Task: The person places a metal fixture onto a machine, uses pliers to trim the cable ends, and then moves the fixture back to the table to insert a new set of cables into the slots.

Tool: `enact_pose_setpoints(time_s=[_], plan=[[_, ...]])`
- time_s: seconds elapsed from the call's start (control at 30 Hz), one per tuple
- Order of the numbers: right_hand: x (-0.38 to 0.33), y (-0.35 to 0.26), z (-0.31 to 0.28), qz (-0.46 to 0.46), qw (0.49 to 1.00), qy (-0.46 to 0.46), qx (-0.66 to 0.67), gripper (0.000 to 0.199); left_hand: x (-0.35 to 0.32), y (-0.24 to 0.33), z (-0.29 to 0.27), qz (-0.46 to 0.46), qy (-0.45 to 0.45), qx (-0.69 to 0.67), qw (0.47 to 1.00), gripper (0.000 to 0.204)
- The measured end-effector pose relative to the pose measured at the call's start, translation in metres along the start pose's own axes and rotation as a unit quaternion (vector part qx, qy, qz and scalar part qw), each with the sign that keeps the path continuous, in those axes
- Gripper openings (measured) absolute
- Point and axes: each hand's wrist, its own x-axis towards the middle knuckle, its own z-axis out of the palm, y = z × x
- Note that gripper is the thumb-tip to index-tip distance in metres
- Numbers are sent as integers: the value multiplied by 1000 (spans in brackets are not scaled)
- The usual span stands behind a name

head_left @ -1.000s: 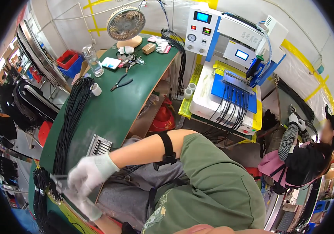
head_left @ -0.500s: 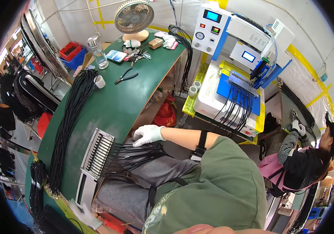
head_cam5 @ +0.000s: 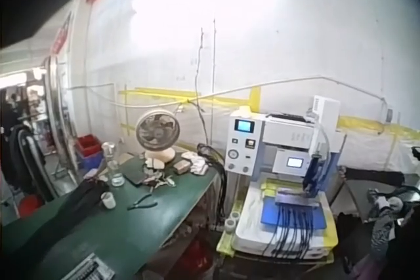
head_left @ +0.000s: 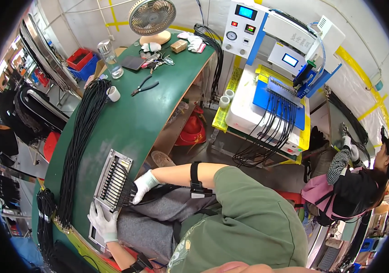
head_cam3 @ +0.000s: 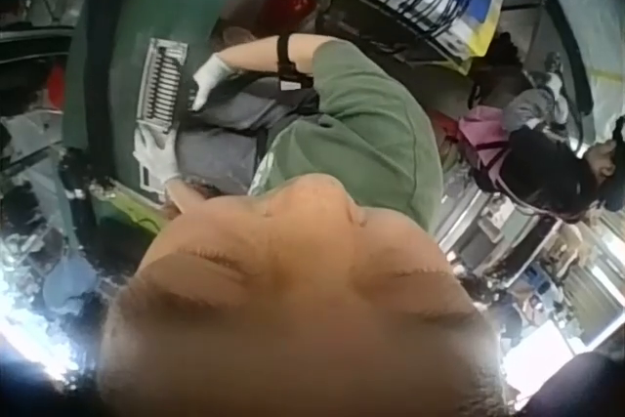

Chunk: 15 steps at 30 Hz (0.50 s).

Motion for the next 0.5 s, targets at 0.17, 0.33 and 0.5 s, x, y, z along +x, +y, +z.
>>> enact_pose_setpoints(time_s=[0.17, 0.33, 0.5], plan=[[-10, -45, 39, 72, 996, 50, 9, 43, -7, 1, -7, -13, -9, 3, 1000, 94], [-15, -92, 51, 50, 959, 137, 242, 23, 3, 5, 6, 3, -14, -8, 1000, 93], [-22, -87, 55, 69, 958, 112, 254, 27, 1, 5, -4, -19, 9, -19, 1000, 93]])
